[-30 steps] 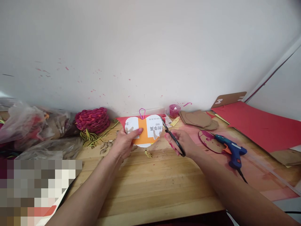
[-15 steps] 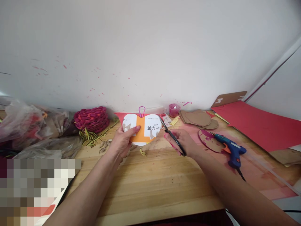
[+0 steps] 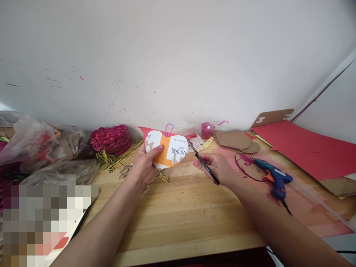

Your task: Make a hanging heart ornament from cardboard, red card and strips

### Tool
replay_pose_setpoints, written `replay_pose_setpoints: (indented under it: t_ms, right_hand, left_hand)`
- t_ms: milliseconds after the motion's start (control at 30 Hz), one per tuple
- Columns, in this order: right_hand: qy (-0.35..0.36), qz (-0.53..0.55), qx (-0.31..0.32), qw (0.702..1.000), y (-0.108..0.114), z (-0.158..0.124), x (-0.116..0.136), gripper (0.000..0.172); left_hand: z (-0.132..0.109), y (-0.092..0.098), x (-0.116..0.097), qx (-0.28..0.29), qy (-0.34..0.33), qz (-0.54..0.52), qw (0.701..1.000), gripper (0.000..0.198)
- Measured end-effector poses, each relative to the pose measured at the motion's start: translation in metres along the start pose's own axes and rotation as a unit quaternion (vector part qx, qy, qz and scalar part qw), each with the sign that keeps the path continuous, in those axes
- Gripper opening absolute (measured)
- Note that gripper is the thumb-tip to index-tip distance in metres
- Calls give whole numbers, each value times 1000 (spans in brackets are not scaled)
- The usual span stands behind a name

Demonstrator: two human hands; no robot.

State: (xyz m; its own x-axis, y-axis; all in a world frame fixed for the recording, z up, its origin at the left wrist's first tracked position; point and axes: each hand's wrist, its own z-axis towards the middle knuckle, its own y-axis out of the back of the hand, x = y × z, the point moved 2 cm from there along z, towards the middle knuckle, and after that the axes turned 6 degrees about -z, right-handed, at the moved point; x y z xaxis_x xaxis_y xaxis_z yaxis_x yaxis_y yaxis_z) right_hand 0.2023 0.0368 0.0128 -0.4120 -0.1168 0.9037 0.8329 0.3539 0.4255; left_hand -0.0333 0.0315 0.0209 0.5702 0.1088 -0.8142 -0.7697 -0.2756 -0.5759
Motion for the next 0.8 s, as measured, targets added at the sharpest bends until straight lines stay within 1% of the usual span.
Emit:
replay_pose_setpoints:
  t_ms: [67,267,400,533,700,800]
  right_hand:
    - [0,-9,-3,1000,-1,1,-1,51]
    - [9,-4,10,1000,-4,3,-4,53]
    - [6,5,25,1000,-2,2,-4,53]
    - [3,14,33,999,-1,1,-4,54]
    - [10,13,33,999,-3,1,-5,53]
    - [16,14,31,999,-3,1,-7,52]
  left_hand:
    - [1,1,-1,9,1,1,1000,58]
    - [7,7,-6,68,16,42,997,60]
    - [8,8,-7,68,4,46,997,62]
    - [8,8,-9,66,-4,49,997,59]
    - [8,7,-12,55,-11,48,997,67]
    - [9,7,-13,53,-7,56,997,67]
